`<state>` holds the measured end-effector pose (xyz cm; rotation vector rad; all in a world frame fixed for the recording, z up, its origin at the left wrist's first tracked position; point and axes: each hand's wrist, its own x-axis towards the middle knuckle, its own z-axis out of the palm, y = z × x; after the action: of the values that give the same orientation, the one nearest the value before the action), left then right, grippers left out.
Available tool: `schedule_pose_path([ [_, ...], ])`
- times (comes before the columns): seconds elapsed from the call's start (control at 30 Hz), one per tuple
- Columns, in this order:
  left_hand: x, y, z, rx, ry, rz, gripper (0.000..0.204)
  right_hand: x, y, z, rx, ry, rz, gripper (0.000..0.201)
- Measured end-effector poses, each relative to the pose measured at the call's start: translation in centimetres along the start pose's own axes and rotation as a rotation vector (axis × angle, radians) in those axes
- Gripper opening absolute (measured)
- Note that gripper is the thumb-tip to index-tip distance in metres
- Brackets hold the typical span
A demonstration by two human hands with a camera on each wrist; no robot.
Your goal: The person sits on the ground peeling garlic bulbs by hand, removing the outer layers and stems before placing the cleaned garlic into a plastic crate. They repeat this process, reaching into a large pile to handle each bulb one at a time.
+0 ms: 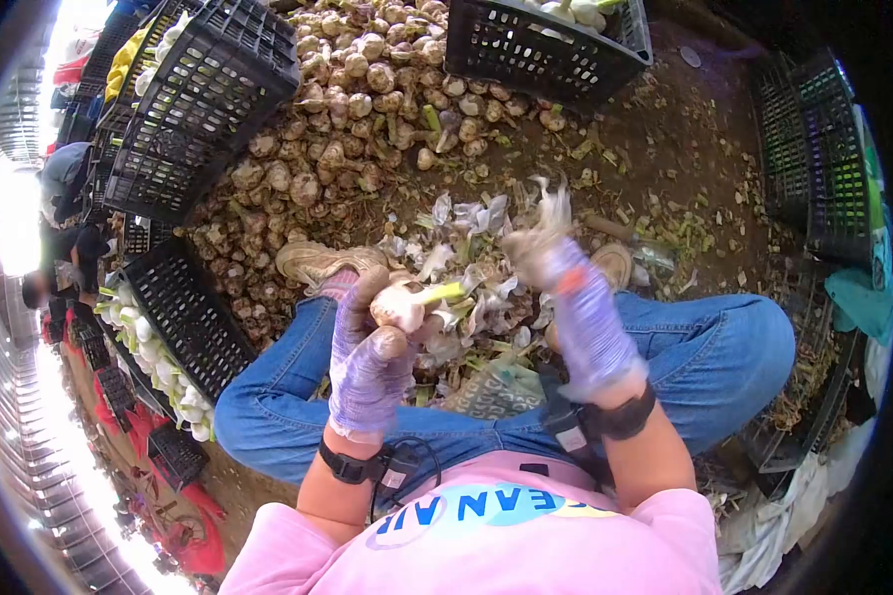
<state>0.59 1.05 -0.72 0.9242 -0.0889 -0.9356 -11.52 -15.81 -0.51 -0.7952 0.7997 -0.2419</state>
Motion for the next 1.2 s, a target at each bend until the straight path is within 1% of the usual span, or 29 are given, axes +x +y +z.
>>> schedule_pose_path([
  [0.03, -0.1, -0.3, -0.2, -0.002, 0.0, -0.003, 0.062, -0.5, 0.9, 0.5, 0.0, 0.003, 0.002, 0.032],
  [0.1, -0.3, -1.1, -0.8, 0.202, 0.024, 0.064, 0.059, -1.4, 3.3, 1.7, 0.043, -0.217, -0.259, 0.033],
  [0.13, -0.3, -1.3, -0.7, 0.295, 0.015, 0.116, 0.058, -1.7, 3.6, 2.3, 0.075, -0.215, -0.281, 0.034],
  [0.17, -0.3, -1.5, -0.5, 0.295, 0.016, 0.115, 0.058, -1.7, 3.6, 2.7, 0.075, -0.214, -0.279, 0.034],
  [0.23, -0.3, -1.5, 0.0, 0.495, -0.093, 0.288, 0.057, -1.6, 3.3, 3.6, 0.166, -0.146, -0.156, 0.035],
  [0.27, -0.1, -1.5, -0.2, 0.65, -0.148, 0.355, 0.056, -1.4, 3.4, 3.9, 0.148, -0.131, -0.206, 0.035],
  [0.3, -0.1, -1.6, -0.5, 0.651, -0.148, 0.356, 0.056, -1.2, 3.5, 3.8, 0.148, -0.13, -0.207, 0.035],
  [0.37, -0.2, -2.1, -1.0, 0.78, -0.19, 0.392, 0.059, -1.0, 3.7, 3.7, 0.068, -0.082, -0.207, 0.032],
  [0.4, -0.4, -2.2, -0.9, 0.725, -0.167, 0.348, 0.057, -1.0, 3.5, 3.4, 0.067, -0.082, -0.206, 0.032],
  [0.43, -0.4, -2.1, -0.9, 0.724, -0.165, 0.349, 0.057, -0.9, 3.3, 3.1, 0.0, -0.116, -0.177, 0.031],
  [0.47, -0.5, -2.0, -1.0, 0.636, -0.162, 0.302, 0.056, -1.0, 3.0, 2.8, -0.066, -0.15, -0.146, 0.03],
  [0.5, -0.5, -1.9, -1.1, 0.548, -0.16, 0.254, 0.055, -1.1, 2.8, 2.6, -0.066, -0.15, -0.146, 0.03],
  [0.53, -0.6, -1.7, -0.9, 0.548, -0.16, 0.253, 0.055, -1.2, 2.5, 2.5, -0.045, -0.157, -0.087, 0.03],
  [0.57, -0.7, -1.2, -0.5, 0.486, -0.112, 0.149, 0.055, -1.3, 2.3, 2.4, -0.024, -0.163, -0.027, 0.029],
  [0.6, -0.8, -1.0, -0.2, 0.423, -0.065, 0.046, 0.055, -1.1, 2.5, 2.3, -0.025, -0.163, -0.028, 0.029],
  [0.67, -0.8, -1.0, 0.0, 0.42, -0.052, 0.041, 0.056, -0.8, 3.1, 2.0, 0.009, -0.217, -0.118, 0.031],
  [0.73, -0.7, -1.2, -0.2, 0.416, -0.038, 0.036, 0.058, -1.0, 2.6, 2.6, -0.004, -0.2, -0.073, 0.03],
  [0.8, -0.4, -1.8, -0.6, 0.606, -0.175, 0.231, 0.058, -1.5, 1.9, 2.8, -0.016, -0.179, -0.028, 0.029],
  [0.83, -0.5, -1.8, -0.6, 0.606, -0.175, 0.23, 0.058, -1.6, 1.5, 2.8, -0.005, -0.168, 0.036, 0.028],
  [0.87, -0.6, -1.7, -0.4, 0.445, -0.078, 0.081, 0.055, -1.6, 1.3, 2.8, 0.005, -0.158, 0.1, 0.027],
  [0.9, -0.7, -1.7, -0.2, 0.283, 0.019, -0.067, 0.053, -1.3, 1.8, 2.3, 0.006, -0.159, 0.1, 0.027],
  [0.93, -0.3, -1.7, 0.3, 0.327, 0.066, -0.114, 0.054, -0.8, 2.8, 1.5, -0.157, -0.199, 0.001, 0.027],
  [0.97, 0.1, -1.4, -0.1, 0.327, 0.069, -0.113, 0.054, -0.4, 3.4, 1.1, -0.319, -0.241, -0.098, 0.027],
  [1.0, 0.4, -1.1, -1.0, 0.199, 0.031, -0.297, 0.058, -0.3, 3.5, 1.2, -0.319, -0.246, -0.096, 0.027],
  [1.03, 0.6, -1.1, -1.6, 0.067, -0.008, -0.481, 0.062, -0.2, 3.6, 1.2, -0.522, -0.226, -0.332, 0.028],
  [1.07, 0.8, -2.0, -1.4, 0.143, 0.077, -0.474, 0.07, -0.1, 3.7, 1.2, -0.724, -0.196, -0.572, 0.029],
  [1.1, 0.9, -2.3, -1.2, 0.142, 0.073, -0.477, 0.07, 0.0, 4.1, 1.1, -0.726, -0.191, -0.572, 0.029],
  [1.17, 0.9, -2.4, -0.4, 0.498, 0.04, -0.151, 0.07, 0.2, 5.2, 0.9, -0.65, -0.017, -0.423, 0.029],
  [1.2, 0.5, -2.6, 0.4, 0.617, 0.042, 0.021, 0.074, 0.2, 5.1, 1.1, -0.681, 0.006, -0.478, 0.029],
])
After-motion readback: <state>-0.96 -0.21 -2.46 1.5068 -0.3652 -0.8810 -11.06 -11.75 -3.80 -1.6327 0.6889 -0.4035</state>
